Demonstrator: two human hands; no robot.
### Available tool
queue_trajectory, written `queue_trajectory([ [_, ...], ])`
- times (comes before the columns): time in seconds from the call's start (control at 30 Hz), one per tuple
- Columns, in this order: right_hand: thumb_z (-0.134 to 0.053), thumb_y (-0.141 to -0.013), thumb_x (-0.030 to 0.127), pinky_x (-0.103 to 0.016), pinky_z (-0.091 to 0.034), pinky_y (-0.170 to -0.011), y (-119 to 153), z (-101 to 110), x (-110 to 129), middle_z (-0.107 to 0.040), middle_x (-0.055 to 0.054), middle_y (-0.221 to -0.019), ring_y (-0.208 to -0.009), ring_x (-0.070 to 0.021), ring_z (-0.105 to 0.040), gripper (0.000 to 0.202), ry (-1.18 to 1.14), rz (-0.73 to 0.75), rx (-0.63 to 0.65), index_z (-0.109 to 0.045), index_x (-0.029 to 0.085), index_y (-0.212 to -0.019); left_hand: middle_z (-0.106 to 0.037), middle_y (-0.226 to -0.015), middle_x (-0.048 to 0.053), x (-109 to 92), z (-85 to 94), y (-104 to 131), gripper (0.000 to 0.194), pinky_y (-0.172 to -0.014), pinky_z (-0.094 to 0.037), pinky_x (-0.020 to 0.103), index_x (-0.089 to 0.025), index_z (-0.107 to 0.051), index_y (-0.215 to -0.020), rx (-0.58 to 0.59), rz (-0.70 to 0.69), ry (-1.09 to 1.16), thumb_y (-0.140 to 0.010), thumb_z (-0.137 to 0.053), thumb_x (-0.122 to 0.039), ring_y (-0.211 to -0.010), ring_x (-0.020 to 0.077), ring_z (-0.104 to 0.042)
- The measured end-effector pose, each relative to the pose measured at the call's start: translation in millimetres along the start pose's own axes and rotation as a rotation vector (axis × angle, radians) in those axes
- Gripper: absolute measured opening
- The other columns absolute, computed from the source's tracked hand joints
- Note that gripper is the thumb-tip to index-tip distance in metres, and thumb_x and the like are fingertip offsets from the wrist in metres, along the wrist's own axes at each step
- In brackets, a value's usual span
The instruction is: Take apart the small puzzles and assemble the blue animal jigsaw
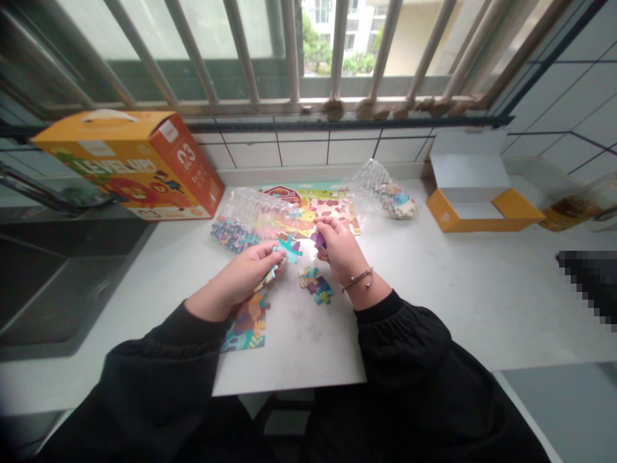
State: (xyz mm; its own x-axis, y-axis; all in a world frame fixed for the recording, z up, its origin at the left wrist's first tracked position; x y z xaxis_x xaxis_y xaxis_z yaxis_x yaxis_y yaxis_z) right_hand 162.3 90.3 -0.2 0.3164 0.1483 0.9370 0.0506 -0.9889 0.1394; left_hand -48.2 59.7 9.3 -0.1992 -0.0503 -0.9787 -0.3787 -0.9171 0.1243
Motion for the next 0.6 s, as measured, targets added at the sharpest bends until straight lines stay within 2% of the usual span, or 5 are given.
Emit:
queue_trajectory([
  [0.13, -0.081, -0.083, 0.043, -0.023, -0.030, -0.048, 2.5, -3.5, -2.1, -0.057, 0.010, -0.071, -0.050, -0.0085, -0.040, 0.044, 0.048, 0.032, 0.109, -0.058, 0.026, -0.116, -0.059, -0.081, -0.001, 4.1, 0.0, -2.0, 0.041, -0.066, -0.037, 0.027, -0.019, -0.063, -0.088, 0.015, 0.021, 0.003, -0.100, -0.069, -0.058, -0.070, 0.0140, -0.047],
  [0.3, -0.096, -0.080, 0.042, -0.026, -0.046, -0.060, 9.8, -9.6, 0.5, -0.069, 0.000, -0.092, -0.070, -0.0134, -0.060, 0.053, 0.336, 0.246, 0.192, -0.065, 0.023, -0.119, -0.058, -0.080, -0.002, 0.3, -2.9, 0.3, 0.048, -0.059, -0.032, 0.026, -0.019, -0.068, -0.104, 0.034, 0.040, 0.053, -0.101, -0.069, -0.067, -0.064, 0.0125, -0.043],
  [0.4, -0.098, -0.079, 0.043, -0.027, -0.045, -0.057, 12.5, -10.7, 4.2, -0.070, -0.003, -0.102, -0.066, -0.0112, -0.057, 0.049, 0.483, 0.308, 0.190, -0.074, 0.022, -0.116, -0.057, -0.075, -0.002, -4.7, -4.8, 1.5, 0.046, -0.062, -0.035, 0.026, -0.019, -0.071, -0.107, 0.021, 0.006, 0.054, -0.099, -0.075, -0.064, -0.067, 0.0146, -0.046],
  [0.5, -0.089, -0.090, 0.051, -0.028, -0.045, -0.054, 11.8, -9.5, 4.7, -0.071, -0.006, -0.111, -0.061, -0.0093, -0.055, 0.041, 0.515, 0.326, 0.208, -0.080, 0.024, -0.119, -0.062, -0.077, 0.001, -7.2, -5.7, 1.5, 0.045, -0.069, -0.043, 0.028, -0.018, -0.074, -0.109, 0.010, -0.017, 0.059, -0.097, -0.078, -0.061, -0.075, 0.0177, -0.054],
  [0.6, -0.083, -0.095, 0.059, -0.026, -0.044, -0.051, 5.7, -1.7, 0.3, -0.071, -0.006, -0.111, -0.059, -0.0090, -0.054, 0.042, 0.443, 0.293, 0.100, -0.078, 0.026, -0.120, -0.069, -0.085, 0.003, -7.0, -5.6, 0.8, 0.042, -0.078, -0.047, 0.030, -0.018, -0.076, -0.109, 0.006, -0.033, 0.087, -0.097, -0.079, -0.058, -0.084, 0.0196, -0.060],
])
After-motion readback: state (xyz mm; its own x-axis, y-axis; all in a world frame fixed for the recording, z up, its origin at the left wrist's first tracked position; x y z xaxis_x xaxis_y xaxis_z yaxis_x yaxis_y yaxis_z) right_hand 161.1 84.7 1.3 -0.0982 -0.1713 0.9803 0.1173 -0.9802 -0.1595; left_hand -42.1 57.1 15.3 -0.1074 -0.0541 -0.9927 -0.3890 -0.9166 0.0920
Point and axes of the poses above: each hand's wrist, its own y-axis away from the middle knuckle, its own z-axis out of the back of the hand, x = y × z, the point moved 3 cm from there along -y, towards the middle knuckle
